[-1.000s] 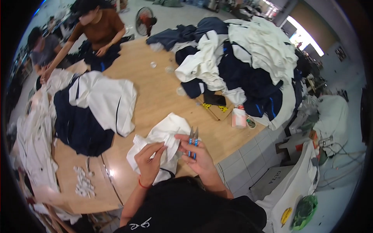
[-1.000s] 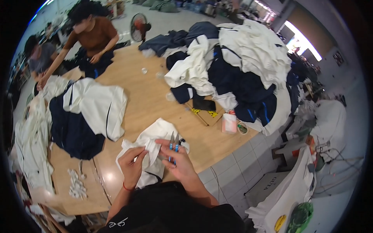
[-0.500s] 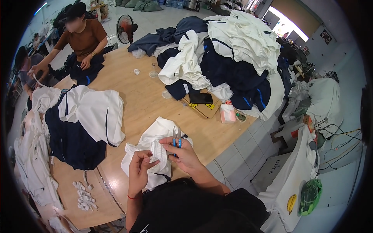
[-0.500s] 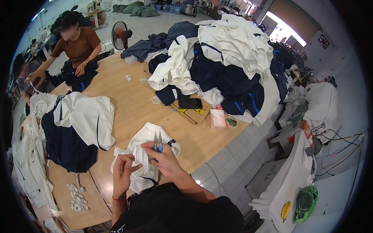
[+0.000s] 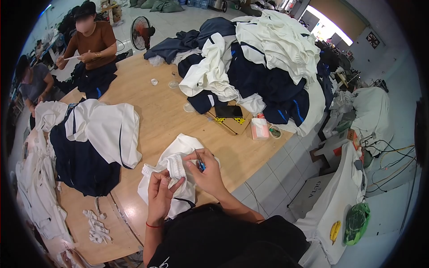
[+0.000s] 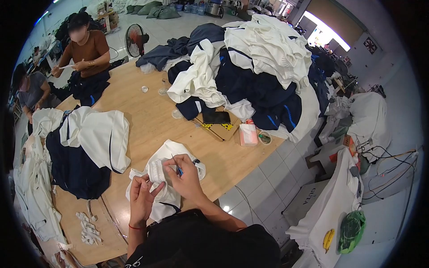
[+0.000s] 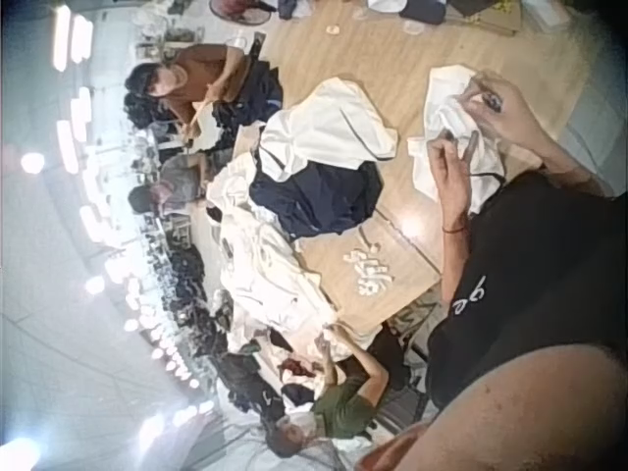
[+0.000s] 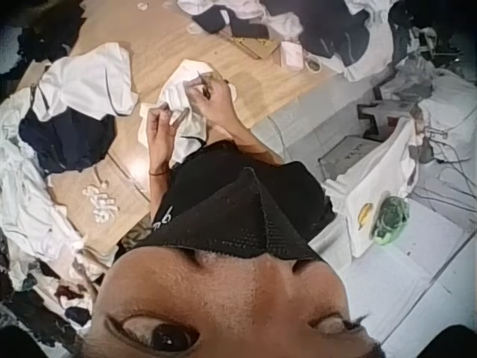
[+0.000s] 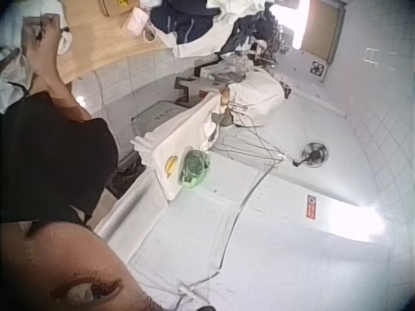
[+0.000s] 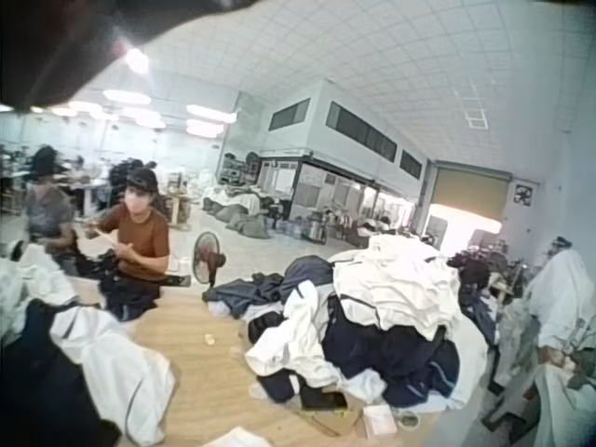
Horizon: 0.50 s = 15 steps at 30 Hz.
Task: Trimming loose threads and inspecting white athletic shorts in a garment factory.
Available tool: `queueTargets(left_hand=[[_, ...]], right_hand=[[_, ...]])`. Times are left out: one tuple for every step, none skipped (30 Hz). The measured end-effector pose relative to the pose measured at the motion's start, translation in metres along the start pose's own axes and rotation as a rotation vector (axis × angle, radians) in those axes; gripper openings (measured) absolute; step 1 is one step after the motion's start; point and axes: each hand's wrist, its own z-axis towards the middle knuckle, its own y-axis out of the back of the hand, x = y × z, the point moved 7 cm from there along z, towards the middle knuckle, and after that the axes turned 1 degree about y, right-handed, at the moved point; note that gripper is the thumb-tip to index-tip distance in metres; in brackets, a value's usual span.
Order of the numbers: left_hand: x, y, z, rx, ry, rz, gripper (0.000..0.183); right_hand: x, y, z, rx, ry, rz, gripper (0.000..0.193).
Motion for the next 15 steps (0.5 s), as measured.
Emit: queueTargets(left_hand=[[0.001, 0.004, 0.002, -0.003, -0.003, 0.000, 0.010], [0.001, 0.006, 0.003, 0.014, -0.031, -0.007, 0.009], [0.000, 0.007, 0.003, 0.030, -0.059, -0.015, 0.009], [0.002, 0.008, 0.004, 0.029, -0.057, -0.016, 0.009], [0.002, 0.009, 0.005, 0.007, -0.068, -0.001, 0.008], [0.002, 0.010, 0.006, -0.016, -0.079, 0.014, 0.007], [0.002, 0.006, 0.006, -0.035, -0.088, 0.059, 0.007], [0.001, 0.005, 0.006, -0.035, -0.088, 0.060, 0.007], [0.001, 0.002, 0.006, 0.003, -0.080, 0.082, 0.007], [0.001, -0.001, 0.006, 0.041, -0.072, 0.103, 0.007], [0.003, 0.002, 0.005, 0.042, -0.071, 0.104, 0.007], [0.006, 0.006, 0.004, 0.063, -0.054, 0.137, 0.007], [0.009, 0.007, 0.003, 0.083, -0.037, 0.170, 0.007], [0.009, 0.005, 0.002, 0.079, -0.034, 0.170, 0.007], [0.007, 0.000, 0.003, 0.080, -0.038, 0.156, 0.006]], right_hand=[[0.017, 0.006, 0.000, -0.065, 0.104, -0.131, 0.014], [0.024, 0.008, -0.002, -0.065, 0.102, -0.132, 0.014], [0.032, 0.003, -0.004, 0.048, 0.138, -0.064, 0.017], [0.040, -0.004, -0.007, 0.160, 0.174, 0.005, 0.020], [0.042, -0.010, -0.009, 0.220, 0.161, 0.039, 0.033], [0.041, -0.013, -0.010, 0.217, 0.156, 0.038, 0.033], [0.042, -0.018, -0.012, 0.227, 0.202, -0.003, 0.038], [0.044, -0.022, -0.011, 0.239, 0.252, -0.043, 0.044], [0.044, -0.024, -0.010, 0.236, 0.244, -0.080, 0.051], [0.042, -0.025, -0.009, 0.237, 0.243, -0.079, 0.051], [0.041, -0.025, -0.010, 0.224, 0.246, -0.078, 0.049], [0.039, -0.024, -0.011, 0.211, 0.249, -0.077, 0.047], [0.035, -0.025, -0.010, 0.209, 0.249, -0.078, 0.047], [0.031, -0.025, -0.010, 0.200, 0.265, -0.093, 0.045], [0.030, -0.025, -0.010, 0.191, 0.281, -0.108, 0.044]])
